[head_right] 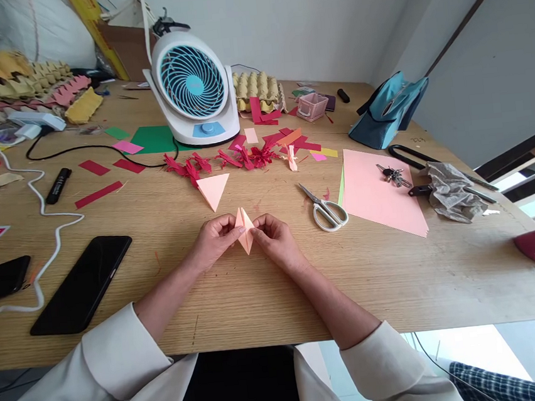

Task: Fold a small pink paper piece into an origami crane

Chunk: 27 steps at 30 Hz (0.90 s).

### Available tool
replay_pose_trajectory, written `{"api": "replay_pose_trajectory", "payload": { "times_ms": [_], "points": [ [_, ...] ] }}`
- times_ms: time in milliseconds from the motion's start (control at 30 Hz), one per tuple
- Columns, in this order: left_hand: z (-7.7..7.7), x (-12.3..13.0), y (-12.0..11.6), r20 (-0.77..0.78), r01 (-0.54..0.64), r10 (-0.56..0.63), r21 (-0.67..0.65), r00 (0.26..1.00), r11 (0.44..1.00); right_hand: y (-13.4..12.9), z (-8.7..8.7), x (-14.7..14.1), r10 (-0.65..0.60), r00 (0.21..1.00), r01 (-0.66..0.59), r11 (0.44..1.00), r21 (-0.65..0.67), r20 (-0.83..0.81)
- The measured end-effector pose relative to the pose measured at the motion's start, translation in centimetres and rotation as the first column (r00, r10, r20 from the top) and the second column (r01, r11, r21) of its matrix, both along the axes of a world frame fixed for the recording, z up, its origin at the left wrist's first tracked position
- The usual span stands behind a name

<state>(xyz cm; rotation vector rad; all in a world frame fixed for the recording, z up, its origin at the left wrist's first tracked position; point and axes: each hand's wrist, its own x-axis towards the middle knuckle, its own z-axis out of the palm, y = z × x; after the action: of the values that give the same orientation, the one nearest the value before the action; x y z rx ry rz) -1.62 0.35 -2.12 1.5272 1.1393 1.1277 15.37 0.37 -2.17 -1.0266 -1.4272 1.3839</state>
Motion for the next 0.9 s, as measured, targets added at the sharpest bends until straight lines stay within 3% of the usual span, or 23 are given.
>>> {"api": "replay_pose_trajectory", "payload": {
  "times_ms": [233, 433, 700, 900],
  "points": [
    [-0.6, -0.2, 0.0, 0.055, 0.049, -0.042, -0.115, 0.998, 0.992, 0.0, 0.1, 0.0, -0.037, 0.998, 0.037, 0.999, 0.014, 0.055],
    [-0.7, -0.2, 0.1, 0.035, 0.036, -0.033, -0.081, 0.999, 0.996, -0.2, 0.2, 0.0, -0.064, 0.994, 0.061, 0.997, 0.042, 0.091],
    [0.3, 0.1, -0.1, 0.072, -0.004, 0.008, -0.047, 0.997, 0.999, -0.6, 0.6, 0.0, 0.008, 0.999, -0.009, 0.999, 0.037, 0.044],
    [0.7, 0.5, -0.5, 0.191, 0.015, 0.002, -0.090, 0.982, 0.996, -1.0, 1.3, 0.0, 0.125, 0.967, -0.136, 0.990, 0.036, 0.223]
  ]
}}
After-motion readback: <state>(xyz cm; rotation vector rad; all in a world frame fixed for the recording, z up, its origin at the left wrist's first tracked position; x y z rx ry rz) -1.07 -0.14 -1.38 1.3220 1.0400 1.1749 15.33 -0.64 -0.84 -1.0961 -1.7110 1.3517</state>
